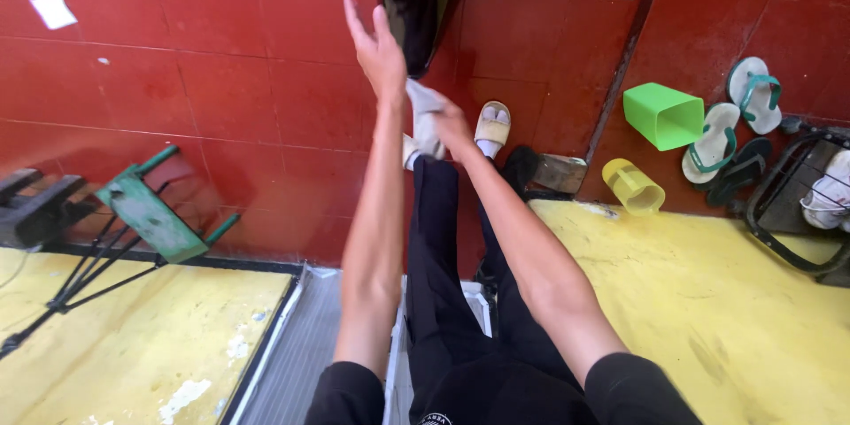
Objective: The person wipes the front body, handlebars, and seat of a black scooter using a white cloth. They move around the scooter to clean different sections, including the dashboard and side panels.
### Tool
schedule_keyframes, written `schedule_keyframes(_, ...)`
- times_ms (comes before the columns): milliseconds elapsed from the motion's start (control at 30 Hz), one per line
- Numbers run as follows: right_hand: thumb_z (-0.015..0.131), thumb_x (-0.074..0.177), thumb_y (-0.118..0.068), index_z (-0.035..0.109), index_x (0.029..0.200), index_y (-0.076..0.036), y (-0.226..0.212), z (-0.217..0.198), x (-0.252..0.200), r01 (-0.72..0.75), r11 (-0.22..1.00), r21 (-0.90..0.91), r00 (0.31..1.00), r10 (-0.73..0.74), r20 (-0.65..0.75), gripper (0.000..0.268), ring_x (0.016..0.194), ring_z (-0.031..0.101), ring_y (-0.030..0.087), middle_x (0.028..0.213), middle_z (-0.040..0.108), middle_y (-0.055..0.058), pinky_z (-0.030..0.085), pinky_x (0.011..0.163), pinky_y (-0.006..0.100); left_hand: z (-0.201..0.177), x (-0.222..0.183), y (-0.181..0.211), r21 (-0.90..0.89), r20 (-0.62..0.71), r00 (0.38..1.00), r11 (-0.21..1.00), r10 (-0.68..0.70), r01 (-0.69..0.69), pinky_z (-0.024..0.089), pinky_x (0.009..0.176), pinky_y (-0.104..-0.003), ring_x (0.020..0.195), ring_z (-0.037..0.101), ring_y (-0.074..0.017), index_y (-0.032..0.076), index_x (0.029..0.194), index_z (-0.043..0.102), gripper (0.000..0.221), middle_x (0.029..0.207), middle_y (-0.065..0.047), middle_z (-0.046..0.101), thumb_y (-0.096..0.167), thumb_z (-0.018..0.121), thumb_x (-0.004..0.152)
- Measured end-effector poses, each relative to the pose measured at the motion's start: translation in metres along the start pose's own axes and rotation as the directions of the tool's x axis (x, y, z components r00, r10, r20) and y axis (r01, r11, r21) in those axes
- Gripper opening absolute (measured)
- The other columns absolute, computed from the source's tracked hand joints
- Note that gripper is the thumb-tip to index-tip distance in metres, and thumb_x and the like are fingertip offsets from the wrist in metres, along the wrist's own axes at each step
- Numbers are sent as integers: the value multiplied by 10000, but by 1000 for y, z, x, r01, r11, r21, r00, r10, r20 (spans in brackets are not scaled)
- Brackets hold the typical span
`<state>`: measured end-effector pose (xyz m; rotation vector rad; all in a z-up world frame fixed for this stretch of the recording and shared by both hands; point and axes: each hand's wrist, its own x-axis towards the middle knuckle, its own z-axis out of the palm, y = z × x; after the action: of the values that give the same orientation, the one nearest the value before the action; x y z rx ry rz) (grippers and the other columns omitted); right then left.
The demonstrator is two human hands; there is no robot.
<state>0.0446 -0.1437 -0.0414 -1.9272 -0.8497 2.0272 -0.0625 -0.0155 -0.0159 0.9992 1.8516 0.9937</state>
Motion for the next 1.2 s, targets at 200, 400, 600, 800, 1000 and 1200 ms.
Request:
schedule_keyframes(200,465,1039,-165,439,1353,-45,-3,-52,-5,181,470,864,948,149,-280,337,1017,661,315,1205,597,186,609,840,519,2,-13,142,71,-198,894,916,402,-396,109,1456,-442,1708,143,-304,138,1661,208,697,1765,-95,204,121,587,1077)
schedule_keyframes(400,536,1000,-66,505,1375,-10,-154,-180,-41,680,733,26,395,-335,-855,380,1085,710,290,1241,682,191,562,980,420,51,30,186,440,65,788,691,612,-573,208,1471,-454,1672,290,-331,146,1653,214,934,1742,-92,247,618,724,1029)
schedule_keyframes(600,447,786,127,629,1195,-71,-250,-237,-4,621,631,-466,14,-603,-798,489,917,800,279,1096,789,133,634,810,356,51,24,215,962,273,962,-36,27,-272,-26,1291,-462,1586,-19,-352,129,1699,61,1037,1731,-162,6,1045,414,1364)
schedule_keyframes(800,408,836,233,83,1699,-246,-240,-217,-14,376,488,-788,191,-873,-449,1039,1627,200,374,1747,6,81,365,1339,568,53,36,187,673,168,741,473,650,-568,119,1358,-561,1635,0,-435,53,1673,59,905,1733,-229,-37,565,539,1102)
schedule_keyframes(1000,455,1011,-52,355,1581,-49,-200,-198,-80,476,845,-245,739,-535,-409,578,1338,478,528,1426,488,412,362,1166,601,51,40,183,850,152,690,263,707,-457,239,1246,-535,1560,147,-483,-30,1600,241,892,1661,-337,156,659,354,1045)
schedule_keyframes(1200,609,1070,-217,411,1523,7,-155,-206,-83,321,436,841,947,-129,-294,544,1366,520,409,1510,473,270,390,1159,612,56,42,184,808,134,725,349,676,-474,172,1260,-541,1566,105,-480,-19,1613,213,930,1671,-329,116,667,405,1015)
